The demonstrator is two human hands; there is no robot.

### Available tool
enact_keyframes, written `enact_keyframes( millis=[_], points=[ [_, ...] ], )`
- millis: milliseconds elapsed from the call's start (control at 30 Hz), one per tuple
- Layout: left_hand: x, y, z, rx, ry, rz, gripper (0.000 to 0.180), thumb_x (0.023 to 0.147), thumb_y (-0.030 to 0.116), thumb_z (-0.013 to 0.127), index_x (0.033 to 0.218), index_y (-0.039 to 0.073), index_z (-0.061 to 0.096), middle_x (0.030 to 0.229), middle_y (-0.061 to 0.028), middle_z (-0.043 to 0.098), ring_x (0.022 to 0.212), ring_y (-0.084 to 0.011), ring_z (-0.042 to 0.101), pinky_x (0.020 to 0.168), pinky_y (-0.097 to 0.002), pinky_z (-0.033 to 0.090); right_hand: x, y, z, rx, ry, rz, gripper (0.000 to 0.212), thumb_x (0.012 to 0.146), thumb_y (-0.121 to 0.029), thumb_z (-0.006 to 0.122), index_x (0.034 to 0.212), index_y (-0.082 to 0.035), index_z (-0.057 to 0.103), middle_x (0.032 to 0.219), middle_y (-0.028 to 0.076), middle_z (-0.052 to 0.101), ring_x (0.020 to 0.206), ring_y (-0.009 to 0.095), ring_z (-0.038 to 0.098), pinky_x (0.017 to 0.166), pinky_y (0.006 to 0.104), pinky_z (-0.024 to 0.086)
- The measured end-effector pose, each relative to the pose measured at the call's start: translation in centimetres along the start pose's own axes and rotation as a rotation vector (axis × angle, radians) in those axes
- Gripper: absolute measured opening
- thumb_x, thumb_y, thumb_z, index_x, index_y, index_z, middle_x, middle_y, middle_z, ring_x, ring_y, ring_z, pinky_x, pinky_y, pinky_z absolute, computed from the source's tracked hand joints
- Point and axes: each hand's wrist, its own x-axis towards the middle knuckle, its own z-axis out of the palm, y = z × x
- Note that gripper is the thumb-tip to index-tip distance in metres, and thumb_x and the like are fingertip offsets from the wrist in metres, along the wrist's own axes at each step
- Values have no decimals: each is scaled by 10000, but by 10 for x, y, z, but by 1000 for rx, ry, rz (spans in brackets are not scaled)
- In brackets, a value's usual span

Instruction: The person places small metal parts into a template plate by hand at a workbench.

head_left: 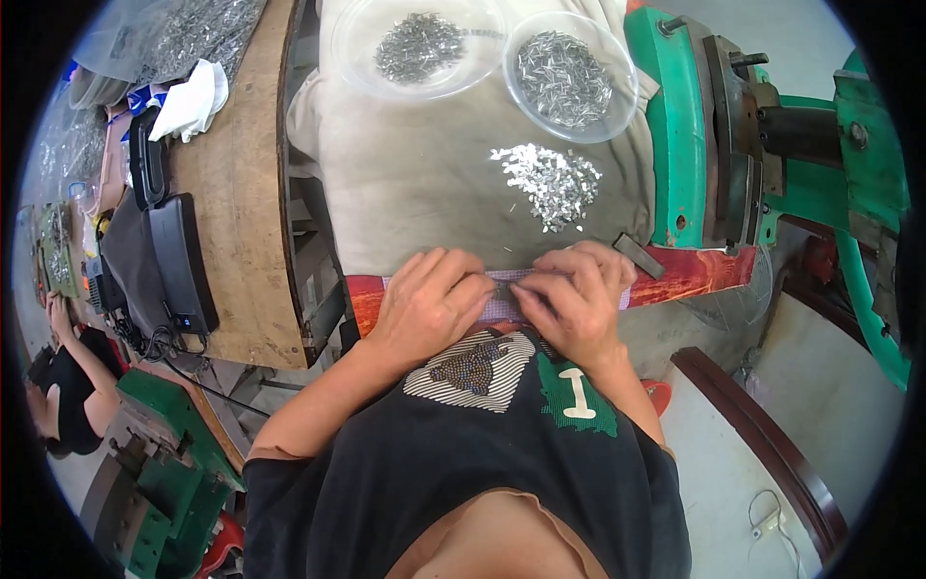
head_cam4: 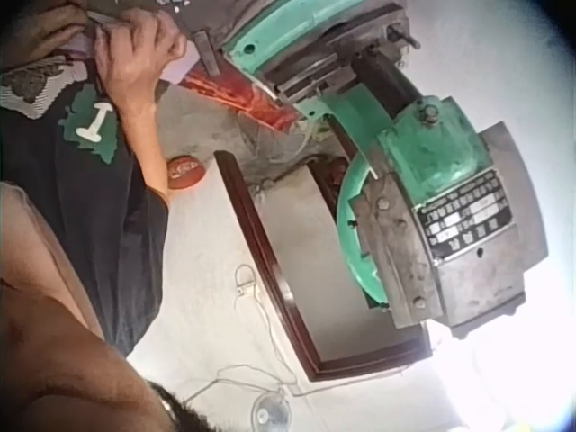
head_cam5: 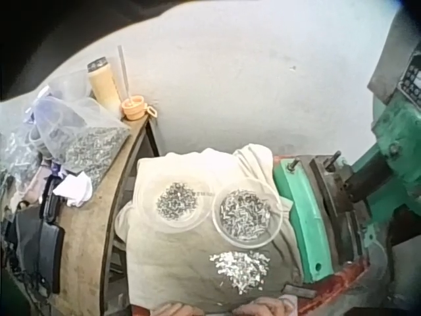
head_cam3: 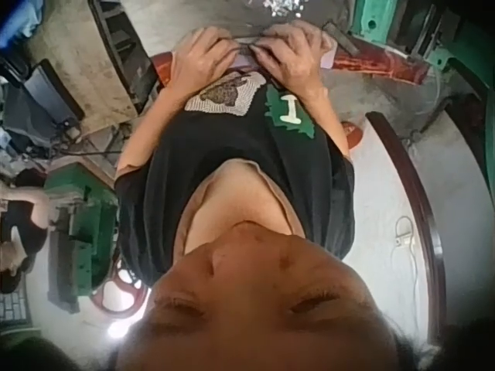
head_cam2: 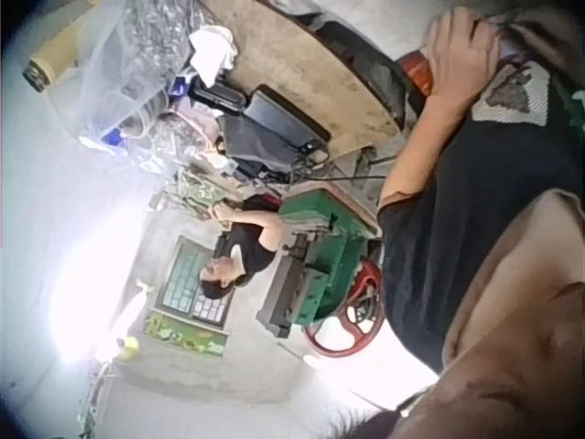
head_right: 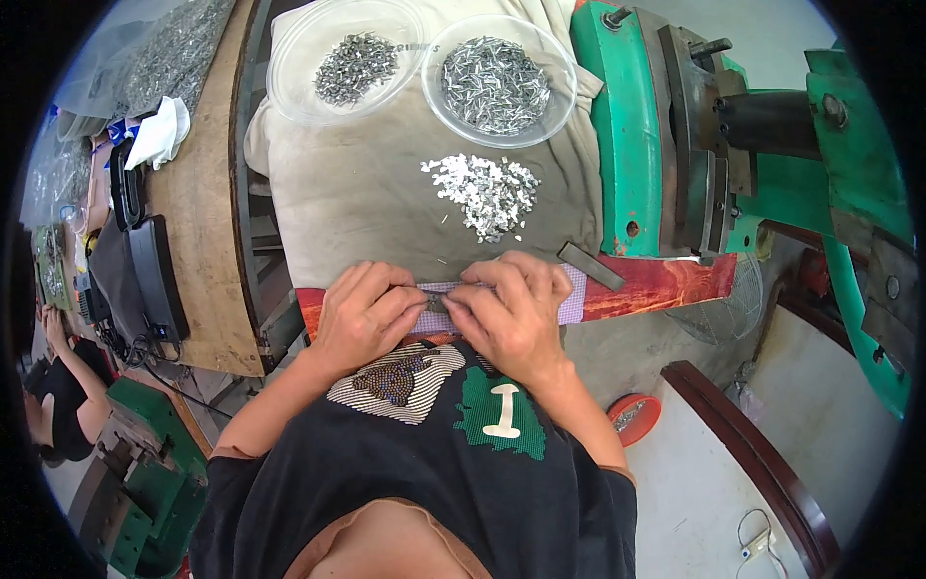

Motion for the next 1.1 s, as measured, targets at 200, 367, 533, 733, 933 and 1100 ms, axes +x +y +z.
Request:
enact_keyframes(
  millis=[200, 367, 533, 733, 933, 1100],
  points=[
    [4, 1, -5, 30, 14, -3, 173, 712, 61, 777, 837, 63, 658, 876, -46, 617, 743, -237, 609, 636, -360, 475, -3, 0, -4, 74, -86, 37, 206, 699, -186, 804, 898, -193, 752, 978, -64, 641, 992, 212, 538, 879, 387, 311],
    [13, -3, -13, 156, 99, -26, 196, 694, 55, 790, 837, 61, 655, 860, -48, 617, 722, -243, 609, 624, -357, 479, 16, 17, 2, -139, 34, 126, 203, 727, -184, 800, 926, -201, 761, 1014, -51, 631, 1037, 230, 526, 901, 406, 312],
    [16, -12, -15, 143, 54, -115, 210, 702, 33, 793, 869, 36, 667, 898, -76, 620, 787, -263, 614, 663, -368, 497, 22, 21, 2, -174, 2, 94, 172, 741, -178, 795, 908, -200, 758, 1044, -44, 621, 1077, 249, 515, 915, 424, 310],
    [10, -16, -20, -44, 42, -240, 172, 735, 4, 750, 890, 23, 676, 944, -84, 607, 858, -280, 612, 723, -379, 509, 25, 20, 2, -136, 6, 123, 148, 727, -180, 794, 861, -175, 734, 1050, -42, 617, 1100, 254, 508, 917, 426, 301],
    [12, -15, -20, -24, 18, -210, 200, 739, -25, 749, 926, 28, 700, 940, -95, 608, 859, -255, 618, 724, -342, 497, 29, 17, 1, -116, -15, 130, 150, 719, -168, 783, 846, -157, 705, 1102, -30, 610, 1147, 258, 477, 937, 438, 290],
    [10, -12, -19, -11, 7, -219, 179, 735, -10, 753, 902, 33, 706, 941, -87, 609, 895, -265, 606, 764, -356, 489, 31, 15, 1, -108, -33, 122, 147, 714, -167, 782, 838, -157, 703, 1112, -29, 610, 1151, 265, 473, 947, 446, 289]
  ],
)
